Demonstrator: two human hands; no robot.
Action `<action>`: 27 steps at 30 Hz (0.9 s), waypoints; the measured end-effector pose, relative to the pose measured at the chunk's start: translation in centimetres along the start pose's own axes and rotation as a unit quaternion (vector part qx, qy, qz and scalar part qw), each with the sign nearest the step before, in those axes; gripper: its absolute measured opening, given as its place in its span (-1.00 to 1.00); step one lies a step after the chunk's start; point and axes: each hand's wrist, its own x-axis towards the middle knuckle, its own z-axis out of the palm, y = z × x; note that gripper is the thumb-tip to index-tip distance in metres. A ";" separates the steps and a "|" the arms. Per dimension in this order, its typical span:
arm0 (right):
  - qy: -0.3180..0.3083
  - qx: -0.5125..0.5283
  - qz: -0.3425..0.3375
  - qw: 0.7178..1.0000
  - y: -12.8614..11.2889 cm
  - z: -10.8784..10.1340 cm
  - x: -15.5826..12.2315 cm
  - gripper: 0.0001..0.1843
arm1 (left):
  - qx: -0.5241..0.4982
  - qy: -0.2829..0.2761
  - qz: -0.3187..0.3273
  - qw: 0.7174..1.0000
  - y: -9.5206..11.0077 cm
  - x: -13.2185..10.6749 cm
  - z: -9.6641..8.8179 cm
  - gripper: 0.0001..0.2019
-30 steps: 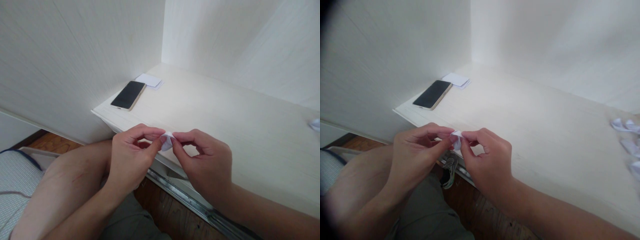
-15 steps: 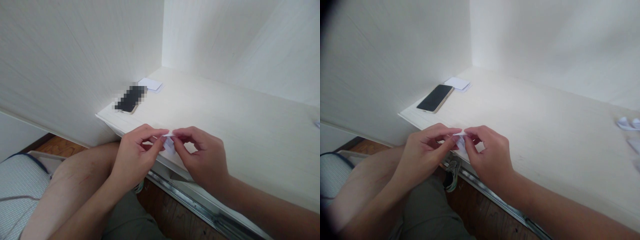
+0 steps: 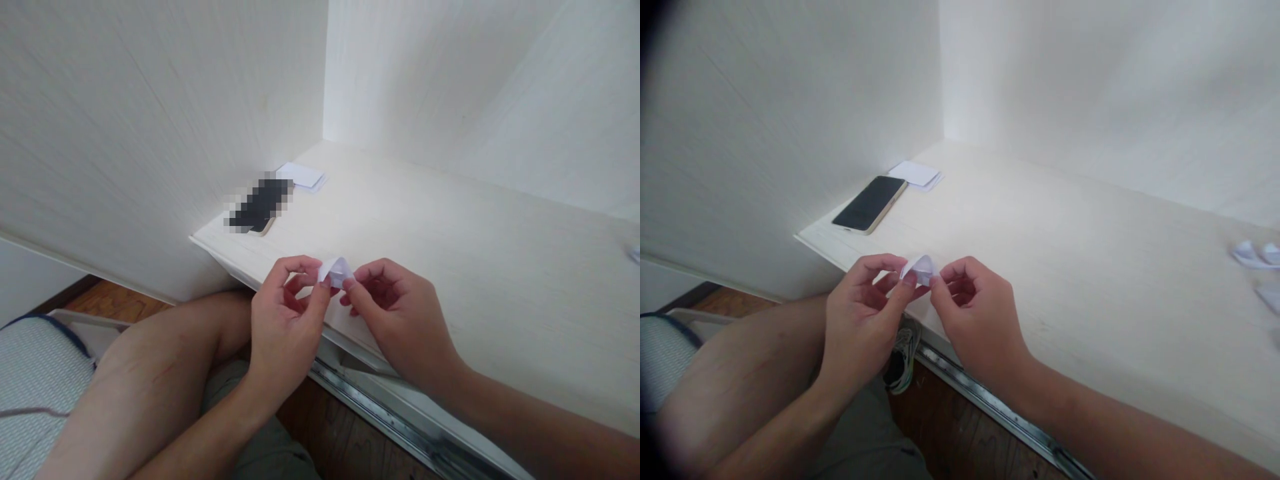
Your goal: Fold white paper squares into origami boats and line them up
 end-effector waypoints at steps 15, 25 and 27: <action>-0.047 0.110 -0.024 0.993 0.1 0.0 0.3 -0.84 | -0.077 0.040 -0.044 0.995 -0.3 -0.1 0.2 -0.77; -0.007 0.025 -0.115 0.993 0.4 -0.1 0.3 -0.83 | -0.124 -0.007 -0.039 0.991 0.1 -0.2 0.0 -0.62; -0.012 0.024 -0.135 0.991 0.4 -0.1 0.2 -0.84 | -0.125 -0.021 -0.038 0.991 0.1 -0.1 -0.3 -0.64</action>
